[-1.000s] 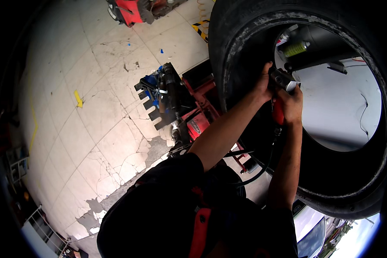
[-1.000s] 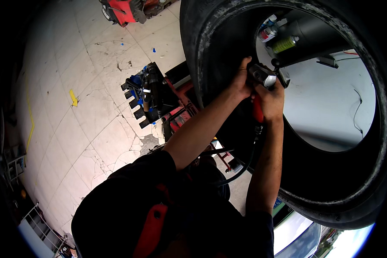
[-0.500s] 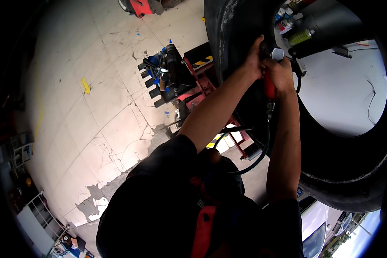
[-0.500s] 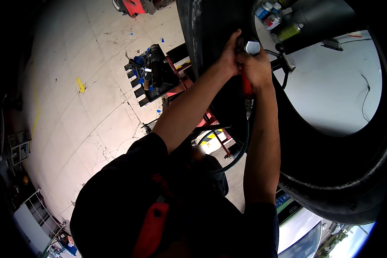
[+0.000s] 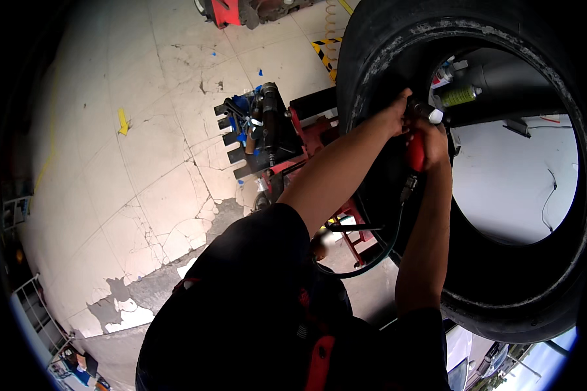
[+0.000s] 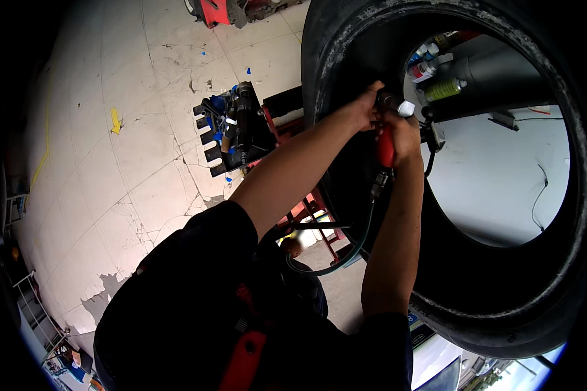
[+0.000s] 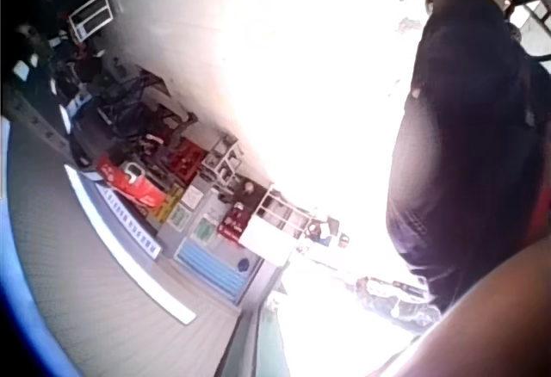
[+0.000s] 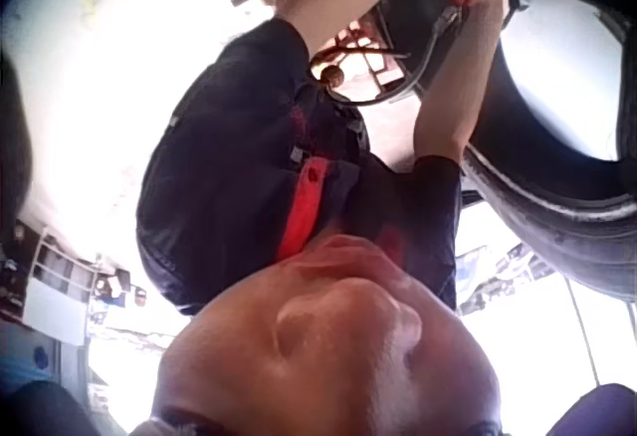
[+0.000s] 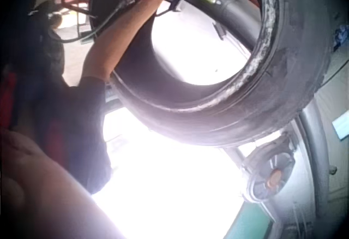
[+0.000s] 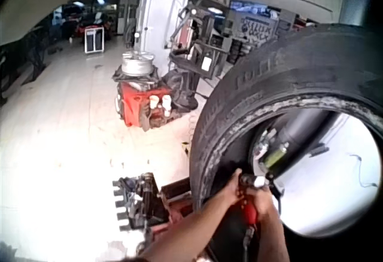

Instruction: The person works on a car tire mounted on a tire changer. They insert a small metal piece into the tire bead, then use a pneumatic drill to grind or cut the tire bead area. The person continues to work on the tire with the drill, focusing on the bead area.

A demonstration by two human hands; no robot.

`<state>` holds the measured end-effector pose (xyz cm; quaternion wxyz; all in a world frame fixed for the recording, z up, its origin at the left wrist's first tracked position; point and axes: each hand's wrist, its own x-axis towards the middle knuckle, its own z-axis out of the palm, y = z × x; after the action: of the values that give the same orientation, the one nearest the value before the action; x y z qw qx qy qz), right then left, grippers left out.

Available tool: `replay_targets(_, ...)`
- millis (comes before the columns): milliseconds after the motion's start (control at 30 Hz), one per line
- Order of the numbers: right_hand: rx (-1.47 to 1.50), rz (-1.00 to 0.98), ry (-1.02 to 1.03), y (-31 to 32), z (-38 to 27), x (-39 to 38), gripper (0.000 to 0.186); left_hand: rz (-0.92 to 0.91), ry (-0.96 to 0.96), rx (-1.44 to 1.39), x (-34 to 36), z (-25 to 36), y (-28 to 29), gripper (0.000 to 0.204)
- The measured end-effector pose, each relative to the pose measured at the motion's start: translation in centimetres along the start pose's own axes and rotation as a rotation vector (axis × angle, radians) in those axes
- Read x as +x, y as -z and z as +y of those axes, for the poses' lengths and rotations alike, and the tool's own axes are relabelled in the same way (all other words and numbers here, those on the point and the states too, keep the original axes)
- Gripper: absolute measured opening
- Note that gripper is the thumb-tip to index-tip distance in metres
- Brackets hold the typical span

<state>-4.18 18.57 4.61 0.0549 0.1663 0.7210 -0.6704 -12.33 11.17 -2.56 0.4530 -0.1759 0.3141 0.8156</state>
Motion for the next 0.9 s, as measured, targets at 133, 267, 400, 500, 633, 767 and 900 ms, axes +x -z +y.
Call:
replay_targets(133,0.157,-0.031,0.008,1.3,0.6,-0.3,0.03,-0.197,0.029,-0.204,4.9,-2.6,0.0,0.054)
replay_targets(267,0.08,0.005,0.025,0.5,0.8,-0.6,0.029,-0.154,0.069,-0.262,2.6,-2.5,-1.0,0.059)
replay_targets(400,0.079,0.013,0.016,0.7,0.6,-0.8,0.027,-0.16,0.007,-0.27,2.5,-2.9,-1.4,0.06)
replay_targets(500,0.06,0.017,0.018,0.8,1.3,-0.9,0.029,-0.134,0.019,-0.206,0.4,-2.8,-1.4,0.062)
replay_targets(633,-0.05,-0.001,-0.007,0.0,0.4,-0.9,0.021,-0.044,0.001,-0.259,-0.1,-1.8,-1.7,0.064)
replay_targets(767,-0.14,0.045,0.035,-0.3,-0.3,-1.7,0.019,-0.235,-0.012,-0.203,-2.3,-1.7,-1.5,0.074)
replay_targets(900,-0.082,0.049,0.049,-0.5,-0.5,-3.0,0.021,-0.336,-0.003,-0.256,-1.8,-2.6,-1.1,0.074)
